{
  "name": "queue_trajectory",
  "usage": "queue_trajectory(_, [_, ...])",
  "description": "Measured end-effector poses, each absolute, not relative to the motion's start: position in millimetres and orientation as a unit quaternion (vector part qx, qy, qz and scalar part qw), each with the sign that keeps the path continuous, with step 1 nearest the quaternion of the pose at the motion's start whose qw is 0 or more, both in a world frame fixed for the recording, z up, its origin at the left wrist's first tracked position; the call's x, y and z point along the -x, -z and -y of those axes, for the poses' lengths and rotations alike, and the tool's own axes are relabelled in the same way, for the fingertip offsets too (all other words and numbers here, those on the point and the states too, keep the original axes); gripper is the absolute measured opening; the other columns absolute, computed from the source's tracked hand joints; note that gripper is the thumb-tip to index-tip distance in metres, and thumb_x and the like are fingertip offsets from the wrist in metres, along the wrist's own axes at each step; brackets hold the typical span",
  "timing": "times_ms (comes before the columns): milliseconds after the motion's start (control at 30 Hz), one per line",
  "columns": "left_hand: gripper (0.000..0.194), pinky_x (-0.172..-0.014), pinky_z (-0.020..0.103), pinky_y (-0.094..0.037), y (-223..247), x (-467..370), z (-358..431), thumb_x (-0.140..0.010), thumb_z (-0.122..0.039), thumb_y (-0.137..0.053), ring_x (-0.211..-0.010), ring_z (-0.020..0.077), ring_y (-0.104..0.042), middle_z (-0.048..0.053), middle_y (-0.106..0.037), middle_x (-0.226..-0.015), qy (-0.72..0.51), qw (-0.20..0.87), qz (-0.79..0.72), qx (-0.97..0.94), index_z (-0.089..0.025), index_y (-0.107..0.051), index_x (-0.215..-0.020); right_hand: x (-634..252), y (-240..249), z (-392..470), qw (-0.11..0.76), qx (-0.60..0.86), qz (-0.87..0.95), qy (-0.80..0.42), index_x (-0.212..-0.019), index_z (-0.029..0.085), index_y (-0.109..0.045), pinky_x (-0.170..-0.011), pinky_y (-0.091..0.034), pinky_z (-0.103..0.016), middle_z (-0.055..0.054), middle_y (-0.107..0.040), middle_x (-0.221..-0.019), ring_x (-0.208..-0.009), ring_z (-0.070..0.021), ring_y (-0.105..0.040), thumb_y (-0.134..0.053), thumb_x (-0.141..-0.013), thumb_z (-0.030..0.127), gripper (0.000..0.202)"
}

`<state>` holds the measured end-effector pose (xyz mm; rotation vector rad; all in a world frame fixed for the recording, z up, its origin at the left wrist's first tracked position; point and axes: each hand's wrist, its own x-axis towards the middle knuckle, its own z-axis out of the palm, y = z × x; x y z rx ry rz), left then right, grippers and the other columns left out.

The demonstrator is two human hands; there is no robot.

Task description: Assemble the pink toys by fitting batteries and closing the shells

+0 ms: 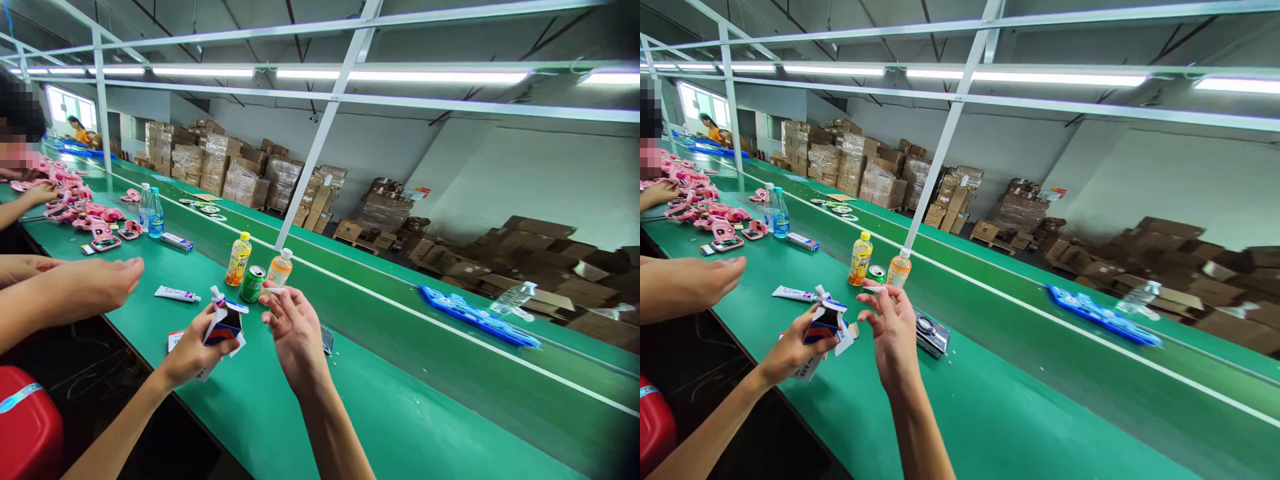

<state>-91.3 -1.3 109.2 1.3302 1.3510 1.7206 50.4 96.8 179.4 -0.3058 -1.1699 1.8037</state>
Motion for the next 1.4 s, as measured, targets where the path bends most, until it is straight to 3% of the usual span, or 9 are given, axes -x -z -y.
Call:
queue_trajectory(167, [0.025,-0.086,0.028,-0.053,-106.0,93.3,1.3,-0.082,-0.043,-0.078,-0.101,0.0232,-0.062,0.008,-0.06,-0.114,-0.554,0.247,-0.537,-0.586,-0.018,-0.072,-0.086,-49.8,-185.3,-118.0,0.407,0.115,0.594,-0.685,-0.088,0.021,-0.06,-0.053,-0.049,-0.019,0.002,-0.069,-0.079,-0.061,-0.0092,-0.059,-0.085,-0.079,0.048,0.038])
queue_trajectory(333, [0.018,-0.093,0.03,-0.05,-103.7,74.4,2.0,-0.085,-0.036,-0.075,-0.103,0.0222,-0.059,0.006,-0.06,-0.11,-0.527,0.211,-0.543,-0.619,-0.019,-0.072,-0.091,-64.0,-176.8,-130.3,0.364,0.16,0.683,-0.613,-0.101,0.02,-0.06,-0.053,-0.048,-0.023,0.002,-0.067,-0.076,-0.058,-0.0109,-0.057,-0.082,-0.076,0.06,0.052])
queue_trajectory(533, [0.017,-0.102,0.037,-0.047,-89.2,54.0,-1.4,-0.082,-0.028,-0.08,-0.112,0.0254,-0.059,0.007,-0.062,-0.114,-0.485,0.158,-0.548,-0.663,-0.021,-0.072,-0.095,-94.9,-167.4,-125.3,0.304,0.222,0.795,-0.475,-0.097,0.018,-0.071,-0.059,-0.049,-0.025,-0.002,-0.069,-0.081,-0.063,-0.0118,-0.057,-0.073,-0.087,0.049,0.033])
queue_trajectory(667, [0.021,-0.102,0.038,-0.049,-78.7,55.2,-6.5,-0.083,-0.028,-0.079,-0.116,0.0273,-0.059,0.009,-0.062,-0.118,-0.487,0.114,-0.552,-0.667,-0.021,-0.072,-0.101,-105.9,-169.6,-116.6,0.304,0.227,0.833,-0.403,-0.105,0.019,-0.074,-0.062,-0.052,-0.026,-0.005,-0.074,-0.09,-0.072,-0.0156,-0.065,-0.065,-0.093,0.042,0.028])
queue_trajectory(800, [0.027,-0.099,0.039,-0.052,-72.8,60.6,-9.9,-0.082,-0.024,-0.078,-0.113,0.0272,-0.061,0.01,-0.061,-0.122,-0.451,0.061,-0.56,-0.692,-0.022,-0.071,-0.108,-109.4,-171.3,-108.9,0.322,0.197,0.861,-0.341,-0.099,0.02,-0.072,-0.07,-0.056,-0.027,-0.005,-0.075,-0.095,-0.08,-0.0167,-0.07,-0.062,-0.096,0.035,0.019])
queue_trajectory(933, [0.032,-0.107,0.049,-0.049,-74.0,62.5,-17.0,-0.077,-0.015,-0.078,-0.12,0.032,-0.058,0.011,-0.059,-0.128,-0.335,-0.022,-0.574,-0.747,-0.021,-0.069,-0.107,-114.9,-165.6,-110.0,0.31,0.214,0.89,-0.258,-0.098,0.02,-0.067,-0.071,-0.054,-0.027,-0.004,-0.073,-0.086,-0.076,-0.0164,-0.069,-0.051,-0.099,0.029,0.018])
queue_trajectory(1067, [0.033,-0.104,0.052,-0.053,-78.0,53.5,-30.5,-0.083,-0.012,-0.068,-0.123,0.0343,-0.057,0.015,-0.056,-0.135,-0.191,-0.047,-0.602,-0.774,-0.017,-0.065,-0.115,-124.5,-145.4,-119.9,0.307,0.235,0.895,-0.224,-0.112,0.019,-0.065,-0.087,-0.055,-0.034,-0.01,-0.074,-0.108,-0.098,-0.021,-0.07,-0.04,-0.104,0.032,0.029])
queue_trajectory(1267, [0.03,-0.088,0.044,-0.061,-74.3,40.3,-38.2,-0.087,-0.019,-0.067,-0.12,0.0327,-0.06,0.017,-0.054,-0.138,-0.156,-0.011,-0.58,-0.799,-0.017,-0.064,-0.116,-151.2,-119.2,-123.2,0.299,0.308,0.857,-0.286,-0.103,0.02,-0.063,-0.06,-0.052,-0.027,-0.004,-0.071,-0.079,-0.065,-0.0173,-0.065,-0.049,-0.101,0.04,0.024])
queue_trajectory(1400, [0.029,-0.088,0.042,-0.059,-68.9,43.7,-35.4,-0.085,-0.017,-0.069,-0.112,0.0307,-0.063,0.015,-0.056,-0.129,-0.232,0.021,-0.592,-0.771,-0.018,-0.066,-0.113,-175.8,-117.4,-109.6,0.344,0.313,0.821,-0.332,-0.105,0.021,-0.067,-0.066,-0.056,-0.027,-0.005,-0.075,-0.083,-0.07,-0.0169,-0.068,-0.058,-0.099,0.041,0.023])
